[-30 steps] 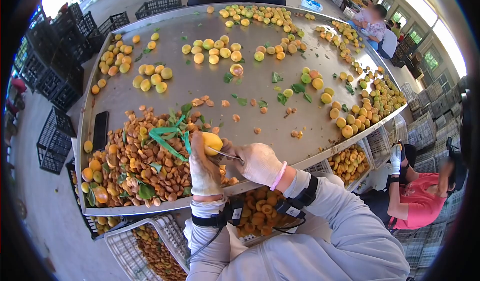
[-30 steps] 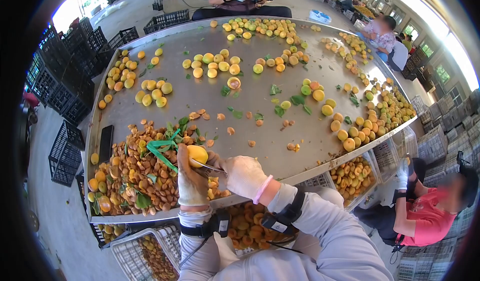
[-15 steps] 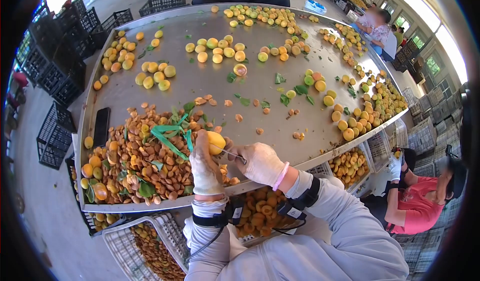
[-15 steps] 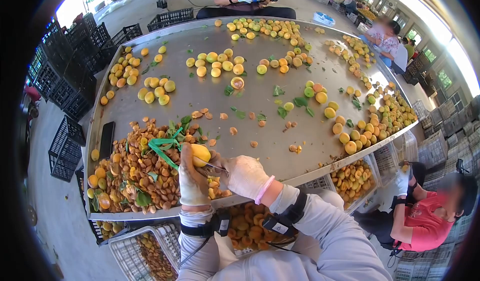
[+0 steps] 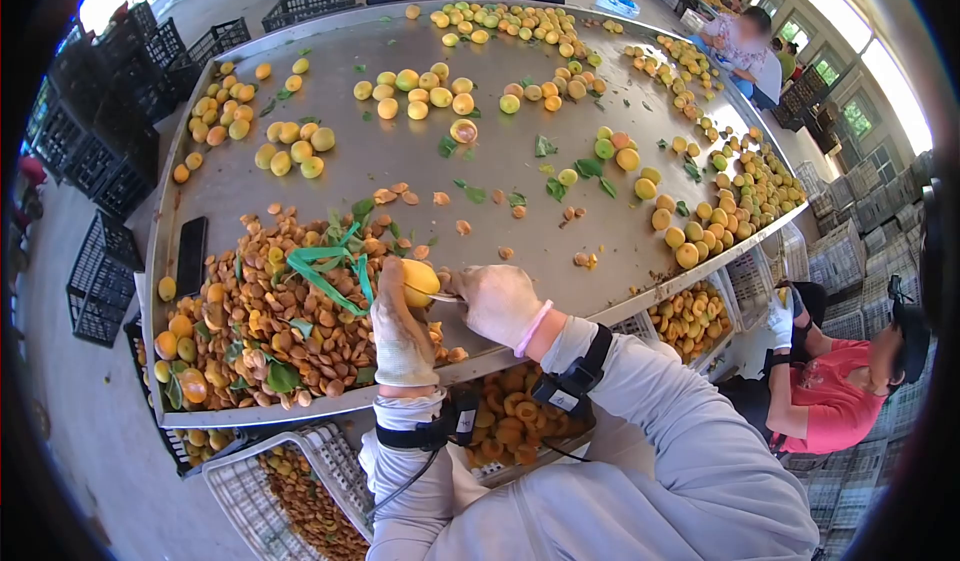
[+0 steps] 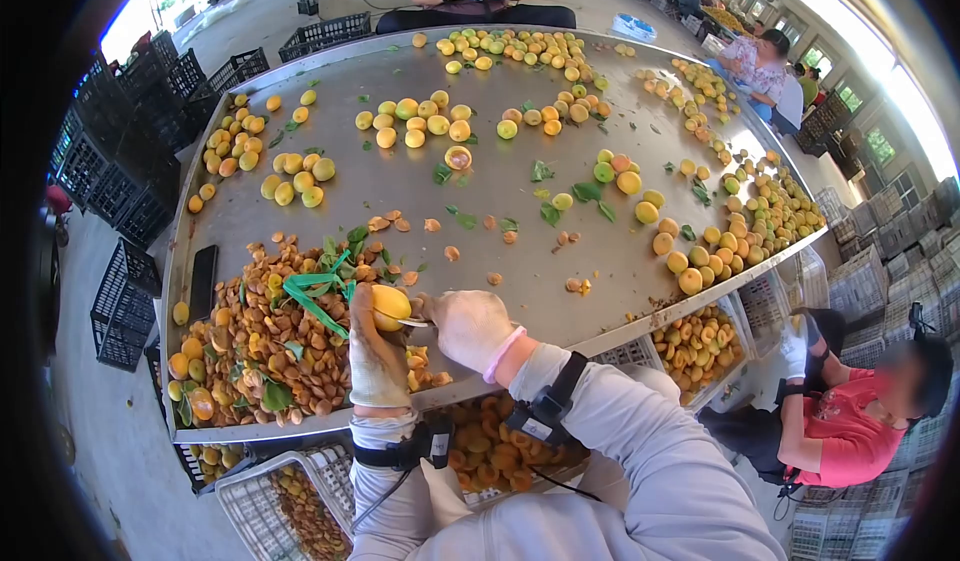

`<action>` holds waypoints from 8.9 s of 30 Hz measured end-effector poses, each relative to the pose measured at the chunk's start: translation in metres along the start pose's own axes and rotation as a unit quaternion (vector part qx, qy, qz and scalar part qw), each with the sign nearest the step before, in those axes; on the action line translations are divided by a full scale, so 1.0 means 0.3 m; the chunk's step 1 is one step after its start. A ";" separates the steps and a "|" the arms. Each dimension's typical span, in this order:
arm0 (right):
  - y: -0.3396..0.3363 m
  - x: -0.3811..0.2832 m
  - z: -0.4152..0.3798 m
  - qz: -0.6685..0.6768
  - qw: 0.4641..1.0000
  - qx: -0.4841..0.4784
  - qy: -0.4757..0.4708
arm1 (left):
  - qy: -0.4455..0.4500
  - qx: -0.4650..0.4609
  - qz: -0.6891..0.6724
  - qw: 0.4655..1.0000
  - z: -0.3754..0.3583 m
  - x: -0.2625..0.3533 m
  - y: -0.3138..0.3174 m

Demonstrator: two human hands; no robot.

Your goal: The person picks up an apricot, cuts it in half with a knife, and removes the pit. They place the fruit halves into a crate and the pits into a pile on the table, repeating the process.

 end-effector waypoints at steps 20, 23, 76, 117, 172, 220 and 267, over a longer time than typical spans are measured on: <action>-0.241 0.048 -0.078 0.351 0.932 0.094 -0.010 | -0.084 -0.070 -0.047 0.993 -0.008 -0.068 0.032; -0.242 -0.034 -0.063 0.263 0.953 0.145 -0.033 | -0.098 -0.079 -0.093 0.988 -0.032 -0.066 0.076; 0.036 0.011 -0.117 0.307 0.904 -0.299 -0.003 | -0.017 -0.137 -0.063 0.988 -0.052 0.087 0.107; -0.121 0.141 0.051 0.700 0.695 -0.025 0.161 | -0.069 -0.131 -0.140 0.979 -0.046 -0.020 0.098; -0.244 -0.072 0.148 0.823 0.553 -0.125 -0.029 | -0.204 -0.130 -0.128 0.962 -0.117 -0.115 0.106; -0.386 -0.002 -0.032 0.696 0.714 0.080 -0.003 | 0.225 0.144 0.648 0.714 -0.106 0.121 0.115; 0.191 0.441 0.350 0.071 0.995 -0.006 0.068 | 0.050 -0.290 0.077 0.953 -0.093 0.101 0.162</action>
Point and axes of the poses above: each hand's wrist, its own z-axis towards the middle knuckle, its own y-axis out of the palm, x = y × z, the point moved 9 cm from there along z, towards the middle knuckle, and after that the axes turned 11 degrees about y, right-handed, at the moved point
